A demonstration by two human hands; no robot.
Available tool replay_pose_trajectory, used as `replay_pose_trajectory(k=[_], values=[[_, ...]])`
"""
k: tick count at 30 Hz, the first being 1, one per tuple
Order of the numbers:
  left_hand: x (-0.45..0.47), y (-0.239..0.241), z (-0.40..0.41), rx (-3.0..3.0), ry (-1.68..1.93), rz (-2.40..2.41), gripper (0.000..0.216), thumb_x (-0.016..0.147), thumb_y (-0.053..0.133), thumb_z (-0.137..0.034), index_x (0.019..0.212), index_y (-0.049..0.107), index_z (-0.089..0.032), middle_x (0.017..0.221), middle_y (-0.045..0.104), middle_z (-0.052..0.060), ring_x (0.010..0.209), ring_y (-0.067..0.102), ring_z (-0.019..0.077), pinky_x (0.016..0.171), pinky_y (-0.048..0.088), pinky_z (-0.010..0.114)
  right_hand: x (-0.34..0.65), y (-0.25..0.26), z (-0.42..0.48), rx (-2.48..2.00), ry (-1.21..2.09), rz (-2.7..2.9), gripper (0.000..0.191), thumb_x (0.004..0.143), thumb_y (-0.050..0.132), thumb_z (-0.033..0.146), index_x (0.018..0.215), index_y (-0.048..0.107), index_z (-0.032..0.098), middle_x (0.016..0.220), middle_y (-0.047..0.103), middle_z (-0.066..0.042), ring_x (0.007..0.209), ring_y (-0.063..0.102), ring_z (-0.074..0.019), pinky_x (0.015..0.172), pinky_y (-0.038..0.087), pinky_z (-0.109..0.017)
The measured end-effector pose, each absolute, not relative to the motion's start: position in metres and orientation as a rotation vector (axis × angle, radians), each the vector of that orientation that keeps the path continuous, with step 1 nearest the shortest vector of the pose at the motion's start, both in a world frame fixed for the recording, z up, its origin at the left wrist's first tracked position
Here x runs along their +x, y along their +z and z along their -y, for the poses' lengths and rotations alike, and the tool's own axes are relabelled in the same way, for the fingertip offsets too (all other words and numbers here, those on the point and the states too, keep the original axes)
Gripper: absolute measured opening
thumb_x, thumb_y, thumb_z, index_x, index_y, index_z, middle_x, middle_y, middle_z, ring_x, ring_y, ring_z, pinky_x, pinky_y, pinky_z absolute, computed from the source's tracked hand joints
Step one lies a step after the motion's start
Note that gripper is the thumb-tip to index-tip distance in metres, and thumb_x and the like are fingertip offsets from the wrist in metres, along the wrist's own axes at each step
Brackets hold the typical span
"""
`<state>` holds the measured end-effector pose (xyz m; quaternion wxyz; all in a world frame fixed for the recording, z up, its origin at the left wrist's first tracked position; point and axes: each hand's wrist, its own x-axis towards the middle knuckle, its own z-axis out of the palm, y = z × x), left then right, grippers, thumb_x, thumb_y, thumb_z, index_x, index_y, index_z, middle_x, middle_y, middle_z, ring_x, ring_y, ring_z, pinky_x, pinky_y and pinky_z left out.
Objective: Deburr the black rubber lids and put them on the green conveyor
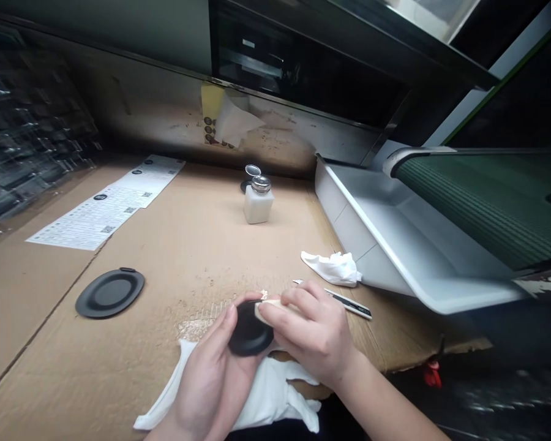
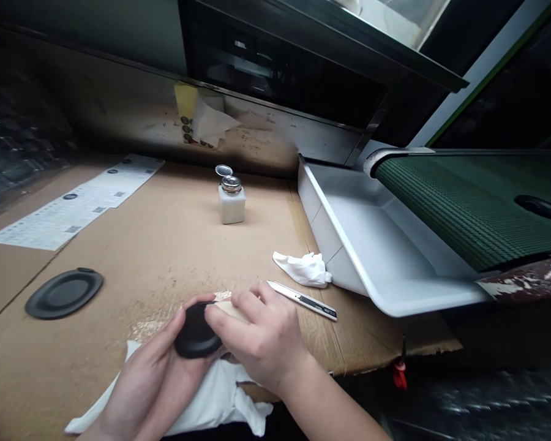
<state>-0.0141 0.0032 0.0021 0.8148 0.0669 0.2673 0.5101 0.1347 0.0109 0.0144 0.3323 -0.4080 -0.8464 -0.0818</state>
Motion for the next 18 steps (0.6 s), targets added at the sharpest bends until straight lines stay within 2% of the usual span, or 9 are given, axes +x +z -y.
replay_pose_trajectory(k=[7,12,18], values=[[-0.013,0.002,-0.001,0.115,1.114,-0.570,0.027,0.086,0.048,-0.033,0.094,0.064,-0.013,0.108,0.065,0.015,0.115,0.050,0.0280,0.099,0.036,0.041,0.129,0.003,0.017,-1.085,-0.092,2.159,0.026,0.075,0.053,0.008,0.094,0.065,0.023,0.067,0.057,-0.002,0.061,0.042,-0.0121,0.053,0.038,-0.023],[-0.011,0.004,-0.003,0.156,1.117,-0.592,0.023,0.087,0.047,-0.028,0.098,0.063,-0.015,0.105,0.065,0.009,0.111,0.053,0.0250,0.099,0.037,0.041,0.137,0.012,-0.011,-1.124,-0.120,2.148,0.023,0.077,0.055,0.013,0.094,0.065,0.024,0.074,0.060,-0.002,0.065,0.045,-0.0137,0.058,0.041,-0.027],[-0.012,0.005,-0.002,0.138,1.136,-0.642,0.022,0.086,0.048,-0.026,0.096,0.063,-0.013,0.104,0.067,0.012,0.110,0.055,0.0269,0.099,0.038,0.042,0.160,0.015,-0.010,-1.220,0.113,2.012,0.026,0.081,0.056,0.012,0.105,0.060,0.021,0.089,0.063,-0.003,0.078,0.053,-0.0138,0.070,0.045,-0.028]])
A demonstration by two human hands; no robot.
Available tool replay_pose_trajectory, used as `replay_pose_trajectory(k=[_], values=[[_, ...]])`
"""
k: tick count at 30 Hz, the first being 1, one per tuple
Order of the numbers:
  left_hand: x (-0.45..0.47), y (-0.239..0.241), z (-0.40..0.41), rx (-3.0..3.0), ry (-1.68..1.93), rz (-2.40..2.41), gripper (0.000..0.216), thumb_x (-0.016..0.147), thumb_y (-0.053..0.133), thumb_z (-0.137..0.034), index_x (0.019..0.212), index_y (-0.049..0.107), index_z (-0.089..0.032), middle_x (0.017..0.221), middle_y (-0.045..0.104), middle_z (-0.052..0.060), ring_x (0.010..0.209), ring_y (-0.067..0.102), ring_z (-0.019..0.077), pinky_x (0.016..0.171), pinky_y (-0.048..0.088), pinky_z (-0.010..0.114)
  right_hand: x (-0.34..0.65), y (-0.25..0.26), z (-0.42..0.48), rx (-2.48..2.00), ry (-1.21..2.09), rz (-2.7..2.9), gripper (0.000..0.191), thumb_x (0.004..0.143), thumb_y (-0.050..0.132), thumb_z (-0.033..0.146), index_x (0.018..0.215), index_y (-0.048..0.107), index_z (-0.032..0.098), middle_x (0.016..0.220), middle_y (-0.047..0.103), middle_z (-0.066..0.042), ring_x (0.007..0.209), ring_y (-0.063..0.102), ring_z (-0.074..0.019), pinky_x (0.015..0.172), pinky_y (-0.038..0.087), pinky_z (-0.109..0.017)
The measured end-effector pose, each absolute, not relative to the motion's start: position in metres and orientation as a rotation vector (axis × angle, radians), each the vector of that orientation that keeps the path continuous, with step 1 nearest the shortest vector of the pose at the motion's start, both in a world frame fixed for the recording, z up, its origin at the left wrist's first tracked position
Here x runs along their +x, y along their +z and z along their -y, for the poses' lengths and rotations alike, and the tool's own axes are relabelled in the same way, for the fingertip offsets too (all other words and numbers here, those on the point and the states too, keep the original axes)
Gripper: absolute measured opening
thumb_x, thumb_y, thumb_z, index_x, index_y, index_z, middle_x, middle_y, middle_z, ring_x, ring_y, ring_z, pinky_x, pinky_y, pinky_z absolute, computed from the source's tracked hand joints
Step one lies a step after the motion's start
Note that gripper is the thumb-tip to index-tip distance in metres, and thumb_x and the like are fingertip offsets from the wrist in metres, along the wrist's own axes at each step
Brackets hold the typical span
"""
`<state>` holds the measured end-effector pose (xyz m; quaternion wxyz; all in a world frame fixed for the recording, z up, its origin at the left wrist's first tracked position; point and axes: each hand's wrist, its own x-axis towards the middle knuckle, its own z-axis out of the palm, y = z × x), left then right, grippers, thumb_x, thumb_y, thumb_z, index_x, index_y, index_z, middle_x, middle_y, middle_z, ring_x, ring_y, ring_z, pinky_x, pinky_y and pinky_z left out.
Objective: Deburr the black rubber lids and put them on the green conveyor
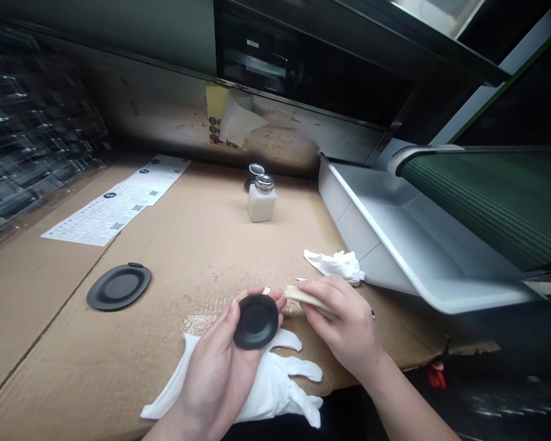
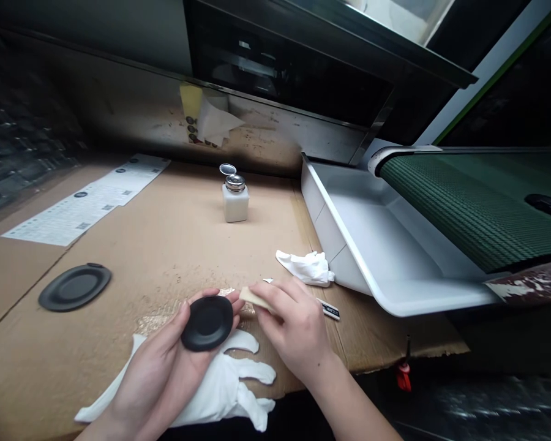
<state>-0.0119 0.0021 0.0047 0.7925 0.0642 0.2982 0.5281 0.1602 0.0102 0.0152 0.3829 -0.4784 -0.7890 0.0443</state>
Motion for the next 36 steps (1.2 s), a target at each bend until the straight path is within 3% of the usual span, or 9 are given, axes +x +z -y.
replay_pose_trajectory(k=[7,13,22,30,36], values=[[-0.010,0.000,0.000,0.150,1.139,-0.578,0.025,0.086,0.047,-0.031,0.102,0.057,-0.015,0.105,0.064,0.013,0.111,0.053,0.0265,0.102,0.033,0.042,0.155,0.003,0.009,-1.031,0.271,2.122,0.021,0.085,0.050,0.012,0.099,0.063,0.021,0.083,0.066,-0.002,0.073,0.056,-0.0129,0.065,0.045,-0.028],[-0.010,0.004,0.000,0.102,1.084,-0.651,0.039,0.085,0.048,-0.032,0.121,0.048,-0.016,0.104,0.063,0.012,0.107,0.055,0.0257,0.101,0.034,0.042,0.114,-0.001,0.016,-1.005,0.081,2.023,0.015,0.082,0.056,0.014,0.089,0.066,0.022,0.071,0.064,0.000,0.063,0.052,-0.0113,0.057,0.042,-0.025],[-0.011,-0.005,-0.001,0.101,1.094,-0.551,0.027,0.087,0.045,-0.032,0.100,0.060,-0.013,0.105,0.063,0.013,0.109,0.053,0.0242,0.102,0.032,0.039,0.142,0.003,0.015,-1.068,0.159,2.117,0.015,0.083,0.054,0.012,0.091,0.065,0.019,0.073,0.064,-0.001,0.065,0.052,-0.0115,0.057,0.042,-0.025],[-0.008,0.002,-0.003,0.153,1.135,-0.519,0.042,0.091,0.032,-0.038,0.091,0.065,-0.012,0.101,0.064,0.009,0.112,0.050,0.0233,0.101,0.033,0.035,0.096,0.007,-0.010,-1.198,0.082,1.944,0.017,0.085,0.050,0.015,0.093,0.064,0.018,0.070,0.062,-0.002,0.065,0.052,-0.0125,0.060,0.042,-0.026],[-0.011,0.001,-0.001,0.100,1.088,-0.526,0.045,0.087,0.035,-0.049,0.097,0.062,-0.014,0.101,0.064,0.010,0.110,0.052,0.0240,0.101,0.033,0.036,0.101,0.009,0.008,-1.079,0.210,2.058,0.017,0.086,0.048,0.014,0.094,0.063,0.019,0.074,0.063,-0.002,0.070,0.054,-0.0124,0.065,0.043,-0.026]])
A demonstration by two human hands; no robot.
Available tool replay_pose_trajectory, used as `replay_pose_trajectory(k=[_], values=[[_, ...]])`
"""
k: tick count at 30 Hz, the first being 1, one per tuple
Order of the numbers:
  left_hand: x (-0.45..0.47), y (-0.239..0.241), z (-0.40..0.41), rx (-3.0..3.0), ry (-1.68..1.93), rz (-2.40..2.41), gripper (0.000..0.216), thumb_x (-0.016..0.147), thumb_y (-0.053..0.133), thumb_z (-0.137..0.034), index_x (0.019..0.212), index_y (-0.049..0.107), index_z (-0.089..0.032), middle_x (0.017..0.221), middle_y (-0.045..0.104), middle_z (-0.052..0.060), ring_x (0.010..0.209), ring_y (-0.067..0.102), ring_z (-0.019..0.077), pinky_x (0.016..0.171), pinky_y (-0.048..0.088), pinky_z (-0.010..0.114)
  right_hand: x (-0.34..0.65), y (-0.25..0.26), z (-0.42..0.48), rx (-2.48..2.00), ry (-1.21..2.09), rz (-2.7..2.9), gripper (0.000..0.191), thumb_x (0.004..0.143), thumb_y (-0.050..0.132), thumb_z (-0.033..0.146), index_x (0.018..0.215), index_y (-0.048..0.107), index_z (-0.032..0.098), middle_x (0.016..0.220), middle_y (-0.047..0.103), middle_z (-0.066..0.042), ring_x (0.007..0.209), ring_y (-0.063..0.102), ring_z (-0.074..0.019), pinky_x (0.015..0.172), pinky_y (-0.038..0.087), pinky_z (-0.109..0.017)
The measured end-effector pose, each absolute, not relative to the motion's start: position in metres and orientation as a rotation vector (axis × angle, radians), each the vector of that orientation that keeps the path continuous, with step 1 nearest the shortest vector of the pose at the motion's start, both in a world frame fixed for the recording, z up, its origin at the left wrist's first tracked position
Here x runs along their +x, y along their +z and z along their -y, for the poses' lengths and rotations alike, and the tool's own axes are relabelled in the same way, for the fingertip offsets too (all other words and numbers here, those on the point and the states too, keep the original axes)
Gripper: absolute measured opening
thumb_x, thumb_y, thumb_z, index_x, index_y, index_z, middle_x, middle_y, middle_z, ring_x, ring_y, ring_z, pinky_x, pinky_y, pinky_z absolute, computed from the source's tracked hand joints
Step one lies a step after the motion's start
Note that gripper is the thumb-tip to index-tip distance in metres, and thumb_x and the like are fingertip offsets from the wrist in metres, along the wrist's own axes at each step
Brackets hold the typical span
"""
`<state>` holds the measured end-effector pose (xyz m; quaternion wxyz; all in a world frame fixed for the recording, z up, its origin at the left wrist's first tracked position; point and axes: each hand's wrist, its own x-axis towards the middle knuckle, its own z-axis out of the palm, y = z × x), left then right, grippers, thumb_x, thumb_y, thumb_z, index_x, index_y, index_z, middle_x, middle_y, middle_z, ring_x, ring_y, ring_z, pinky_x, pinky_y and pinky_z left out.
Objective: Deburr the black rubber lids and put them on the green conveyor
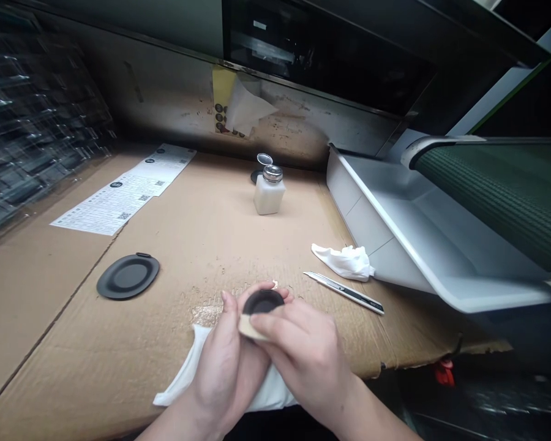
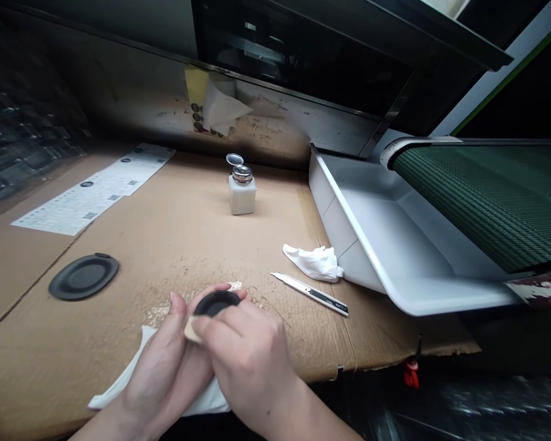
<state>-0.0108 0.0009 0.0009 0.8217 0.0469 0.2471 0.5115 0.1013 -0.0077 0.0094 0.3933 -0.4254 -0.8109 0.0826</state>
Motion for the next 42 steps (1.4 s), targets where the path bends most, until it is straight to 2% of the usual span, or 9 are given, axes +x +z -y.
replay_pose_trajectory(k=[5,11,15,18,21,27,32,35,42], values=[[-0.010,0.001,-0.002,0.125,1.087,-0.588,0.043,0.087,0.038,-0.047,0.102,0.059,-0.013,0.103,0.064,0.014,0.106,0.054,0.0259,0.098,0.036,0.040,0.137,0.020,0.018,-1.130,0.235,2.192,0.016,0.086,0.051,0.015,0.091,0.064,0.022,0.071,0.063,0.000,0.066,0.054,-0.0115,0.059,0.042,-0.024],[-0.009,0.003,-0.003,0.164,1.110,-0.607,0.038,0.089,0.036,-0.044,0.101,0.059,-0.016,0.100,0.065,0.010,0.106,0.054,0.0240,0.092,0.040,0.036,0.134,0.018,0.007,-1.265,0.278,1.999,0.022,0.086,0.052,0.020,0.107,0.058,0.020,0.091,0.065,-0.003,0.080,0.059,-0.0137,0.072,0.047,-0.025],[-0.010,0.002,-0.001,0.181,1.095,-0.577,0.039,0.088,0.037,-0.046,0.099,0.060,-0.016,0.099,0.064,0.009,0.109,0.053,0.0242,0.095,0.038,0.035,0.111,0.008,0.010,-1.224,0.275,2.006,0.021,0.086,0.050,0.019,0.105,0.058,0.017,0.089,0.064,-0.005,0.085,0.058,-0.0154,0.077,0.047,-0.027],[-0.010,0.000,0.000,0.211,1.092,-0.560,0.038,0.088,0.037,-0.045,0.097,0.059,-0.016,0.101,0.063,0.010,0.109,0.052,0.0250,0.099,0.034,0.038,0.115,0.009,0.017,-1.145,0.246,2.132,0.018,0.087,0.049,0.017,0.102,0.059,0.017,0.079,0.061,-0.003,0.074,0.055,-0.0136,0.069,0.045,-0.026],[-0.009,0.000,0.000,0.236,1.089,-0.575,0.040,0.088,0.037,-0.046,0.099,0.059,-0.014,0.101,0.063,0.011,0.109,0.052,0.0255,0.101,0.033,0.040,0.129,0.018,0.018,-1.160,0.017,2.274,0.017,0.085,0.050,0.014,0.099,0.061,0.017,0.069,0.058,-0.002,0.064,0.049,-0.0127,0.056,0.039,-0.025],[-0.007,0.001,-0.002,0.262,1.083,-0.583,0.037,0.089,0.036,-0.043,0.097,0.059,-0.016,0.099,0.064,0.009,0.105,0.054,0.0237,0.094,0.039,0.037,0.138,0.026,-0.001,-1.054,-0.458,2.394,0.017,0.081,0.055,0.014,0.097,0.062,0.015,0.071,0.063,-0.003,0.061,0.047,-0.0135,0.055,0.035,-0.029],[-0.008,0.000,-0.001,0.200,1.084,-0.614,0.037,0.088,0.039,-0.044,0.101,0.059,-0.016,0.100,0.063,0.007,0.105,0.054,0.0234,0.097,0.036,0.038,0.134,0.022,-0.001,-1.021,-0.183,2.170,0.027,0.080,0.058,0.011,0.107,0.058,0.016,0.083,0.066,-0.004,0.069,0.053,-0.0134,0.062,0.042,-0.028],[-0.008,0.000,-0.001,0.179,1.073,-0.593,0.038,0.088,0.037,-0.045,0.100,0.060,-0.016,0.100,0.064,0.008,0.107,0.054,0.0242,0.097,0.036,0.039,0.126,0.017,0.006,-1.111,-0.051,2.071,0.029,0.080,0.056,0.008,0.107,0.059,0.019,0.077,0.064,-0.002,0.068,0.053,-0.0121,0.062,0.042,-0.026],[-0.007,0.000,-0.003,0.150,1.100,-0.629,0.030,0.088,0.043,-0.035,0.092,0.065,-0.014,0.098,0.067,0.008,0.109,0.053,0.0209,0.098,0.037,0.031,0.089,0.006,-0.008,-1.251,-0.333,2.025,0.017,0.084,0.052,0.019,0.097,0.064,0.019,0.060,0.052,0.001,0.057,0.045,-0.0119,0.051,0.032,-0.027]])
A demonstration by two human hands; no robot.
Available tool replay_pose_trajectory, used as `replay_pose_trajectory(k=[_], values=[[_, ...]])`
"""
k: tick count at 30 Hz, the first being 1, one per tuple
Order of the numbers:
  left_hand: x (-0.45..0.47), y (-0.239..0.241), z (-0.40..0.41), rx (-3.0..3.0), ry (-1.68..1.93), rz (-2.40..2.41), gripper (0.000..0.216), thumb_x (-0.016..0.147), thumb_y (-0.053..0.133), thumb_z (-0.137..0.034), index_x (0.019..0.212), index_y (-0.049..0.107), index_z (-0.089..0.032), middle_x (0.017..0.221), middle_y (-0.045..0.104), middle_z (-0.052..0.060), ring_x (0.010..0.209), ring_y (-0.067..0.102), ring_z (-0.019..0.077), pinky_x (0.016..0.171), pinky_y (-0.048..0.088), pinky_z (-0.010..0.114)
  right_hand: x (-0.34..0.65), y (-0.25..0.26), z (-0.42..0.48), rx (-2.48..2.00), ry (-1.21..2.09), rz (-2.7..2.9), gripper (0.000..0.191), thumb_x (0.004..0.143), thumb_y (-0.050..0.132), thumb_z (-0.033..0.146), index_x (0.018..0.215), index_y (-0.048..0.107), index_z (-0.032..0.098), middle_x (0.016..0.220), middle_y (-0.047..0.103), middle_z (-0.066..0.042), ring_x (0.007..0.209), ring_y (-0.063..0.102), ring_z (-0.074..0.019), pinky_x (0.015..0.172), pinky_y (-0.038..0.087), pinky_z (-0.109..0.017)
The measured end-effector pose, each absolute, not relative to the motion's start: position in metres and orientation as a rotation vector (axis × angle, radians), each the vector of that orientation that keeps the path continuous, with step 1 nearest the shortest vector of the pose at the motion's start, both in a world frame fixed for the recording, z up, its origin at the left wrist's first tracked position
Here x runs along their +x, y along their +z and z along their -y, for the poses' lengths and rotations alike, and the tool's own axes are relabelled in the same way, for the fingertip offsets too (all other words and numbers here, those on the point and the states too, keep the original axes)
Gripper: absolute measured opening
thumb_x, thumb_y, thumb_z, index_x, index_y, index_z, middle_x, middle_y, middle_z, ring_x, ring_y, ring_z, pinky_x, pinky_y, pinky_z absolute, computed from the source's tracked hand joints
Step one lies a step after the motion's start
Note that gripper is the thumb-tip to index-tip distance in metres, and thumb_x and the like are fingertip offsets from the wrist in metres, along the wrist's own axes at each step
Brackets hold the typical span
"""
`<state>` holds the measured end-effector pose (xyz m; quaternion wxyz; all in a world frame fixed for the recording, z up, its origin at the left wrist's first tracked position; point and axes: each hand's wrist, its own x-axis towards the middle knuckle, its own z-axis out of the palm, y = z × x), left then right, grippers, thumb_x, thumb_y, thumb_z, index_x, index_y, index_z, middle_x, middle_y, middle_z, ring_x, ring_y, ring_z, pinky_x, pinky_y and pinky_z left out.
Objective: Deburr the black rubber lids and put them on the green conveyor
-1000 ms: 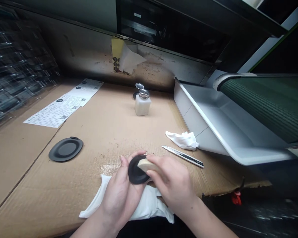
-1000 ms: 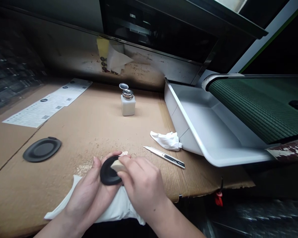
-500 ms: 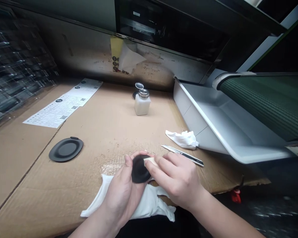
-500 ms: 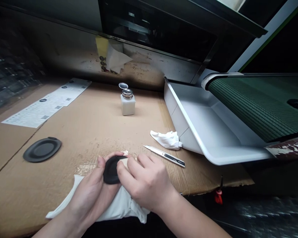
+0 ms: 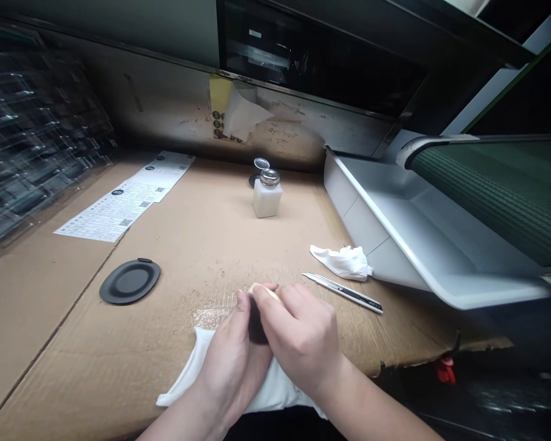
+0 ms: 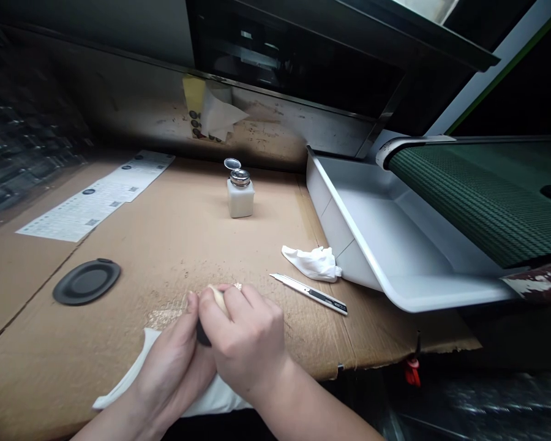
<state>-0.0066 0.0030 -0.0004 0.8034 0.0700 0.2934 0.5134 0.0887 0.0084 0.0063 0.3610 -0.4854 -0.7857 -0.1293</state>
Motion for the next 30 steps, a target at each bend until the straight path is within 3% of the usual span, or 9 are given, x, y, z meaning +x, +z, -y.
replay_pose_trajectory(k=[3,6,8,13,19,25,30], values=[[-0.007,0.002,-0.002,0.141,1.101,-0.635,0.028,0.089,0.043,-0.032,0.091,0.065,-0.014,0.096,0.068,0.009,0.108,0.055,0.0215,0.097,0.039,0.034,0.086,0.019,-0.021,-1.246,-0.148,1.961,0.015,0.085,0.051,0.019,0.094,0.063,0.020,0.066,0.057,0.001,0.061,0.051,-0.0121,0.055,0.038,-0.025],[-0.008,0.004,-0.001,0.154,1.096,-0.610,0.035,0.088,0.041,-0.038,0.105,0.059,-0.014,0.101,0.067,0.012,0.107,0.057,0.0262,0.096,0.040,0.041,0.106,0.034,-0.022,-1.223,0.079,1.747,0.016,0.084,0.055,0.019,0.099,0.060,0.021,0.088,0.065,0.000,0.080,0.059,-0.0115,0.073,0.046,-0.022],[-0.010,0.005,-0.001,0.179,1.088,-0.616,0.041,0.088,0.041,-0.040,0.114,0.053,-0.010,0.104,0.066,0.017,0.105,0.058,0.0301,0.096,0.040,0.044,0.129,0.037,-0.017,-1.311,0.041,1.624,0.020,0.082,0.059,0.021,0.101,0.059,0.023,0.096,0.065,0.001,0.087,0.060,-0.0122,0.078,0.047,-0.022],[-0.013,0.006,-0.001,0.190,1.069,-0.619,0.048,0.089,0.038,-0.038,0.125,0.042,-0.006,0.108,0.064,0.023,0.106,0.057,0.0327,0.095,0.042,0.044,0.178,0.012,0.003,-1.411,-0.202,1.845,0.023,0.080,0.061,0.018,0.102,0.060,0.023,0.091,0.066,-0.001,0.083,0.061,-0.0153,0.077,0.047,-0.027],[-0.012,0.007,-0.001,0.145,1.068,-0.604,0.049,0.089,0.036,-0.041,0.122,0.045,-0.005,0.109,0.064,0.024,0.108,0.057,0.0318,0.094,0.043,0.041,0.183,-0.016,0.015,-1.422,-0.276,1.958,0.017,0.083,0.055,0.013,0.096,0.063,0.020,0.086,0.066,-0.003,0.077,0.058,-0.0158,0.073,0.046,-0.030],[-0.014,0.005,0.001,0.113,1.060,-0.587,0.049,0.087,0.039,-0.044,0.118,0.049,-0.007,0.108,0.065,0.021,0.107,0.057,0.0312,0.097,0.039,0.041,0.181,-0.002,0.016,-1.406,-0.006,2.082,0.017,0.083,0.055,0.025,0.100,0.060,0.022,0.099,0.062,-0.005,0.089,0.055,-0.0196,0.076,0.045,-0.035],[-0.013,0.006,-0.001,0.103,1.052,-0.602,0.052,0.086,0.041,-0.045,0.120,0.047,-0.006,0.111,0.063,0.023,0.109,0.056,0.0323,0.098,0.036,0.044,0.193,0.018,-0.028,-1.502,-0.287,2.136,0.016,0.087,0.050,0.023,0.098,0.060,0.020,0.098,0.062,-0.005,0.089,0.053,-0.0191,0.077,0.040,-0.033]])
